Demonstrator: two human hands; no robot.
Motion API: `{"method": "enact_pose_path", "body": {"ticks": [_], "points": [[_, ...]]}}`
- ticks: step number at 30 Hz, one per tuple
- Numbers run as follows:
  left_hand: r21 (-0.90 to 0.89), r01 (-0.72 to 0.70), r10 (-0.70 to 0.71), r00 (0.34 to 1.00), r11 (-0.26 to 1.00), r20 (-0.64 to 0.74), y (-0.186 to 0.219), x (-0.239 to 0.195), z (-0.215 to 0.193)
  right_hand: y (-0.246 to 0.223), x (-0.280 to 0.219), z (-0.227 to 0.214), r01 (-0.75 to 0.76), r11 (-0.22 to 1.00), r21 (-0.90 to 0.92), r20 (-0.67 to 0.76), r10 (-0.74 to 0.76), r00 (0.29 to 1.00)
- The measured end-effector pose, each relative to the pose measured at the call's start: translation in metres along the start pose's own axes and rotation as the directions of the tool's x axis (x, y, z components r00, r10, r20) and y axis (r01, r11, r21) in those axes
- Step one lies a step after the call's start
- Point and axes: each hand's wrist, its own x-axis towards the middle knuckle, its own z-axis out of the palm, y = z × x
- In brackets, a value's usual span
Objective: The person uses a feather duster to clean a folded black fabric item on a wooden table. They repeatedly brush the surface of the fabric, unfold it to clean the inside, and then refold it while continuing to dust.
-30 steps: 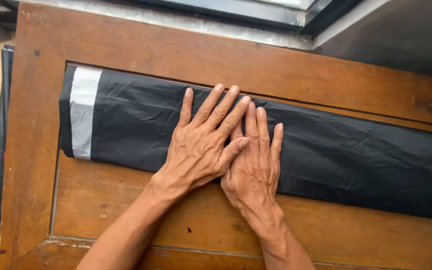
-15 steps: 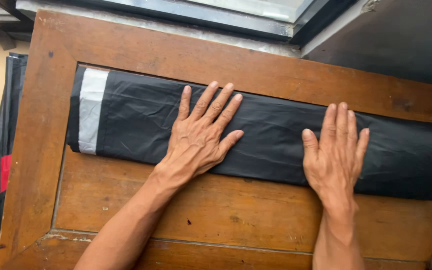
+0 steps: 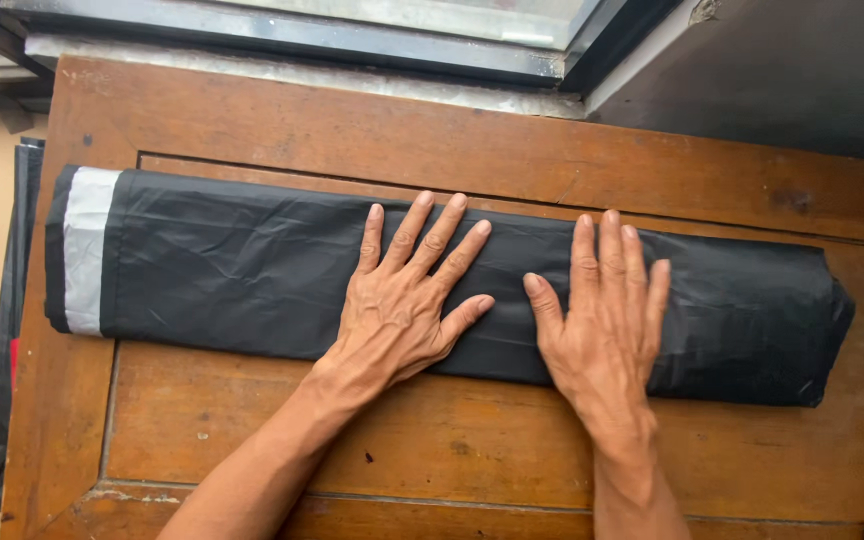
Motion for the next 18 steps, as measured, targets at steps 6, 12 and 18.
{"method": "enact_pose_path", "body": {"ticks": [6,12,18], "points": [[-0.001,0.005,-0.005,1.0,1.0,0.005,0.002,0.002,0.0,0.03,0.002,-0.002,-0.117,0.993,0.006,0.036,0.117,0.992],[0.0,0.003,-0.003,1.0,1.0,0.03,0.001,0.001,0.0,-0.019,-0.008,0.001,0.104,0.974,0.203,0.058,-0.118,0.991],[0.023,0.028,-0.029,0.999,0.999,0.045,-0.024,0.001,-0.006,0.033,0.002,-0.001,0.047,0.995,-0.086,-0.014,-0.049,0.999]]}}
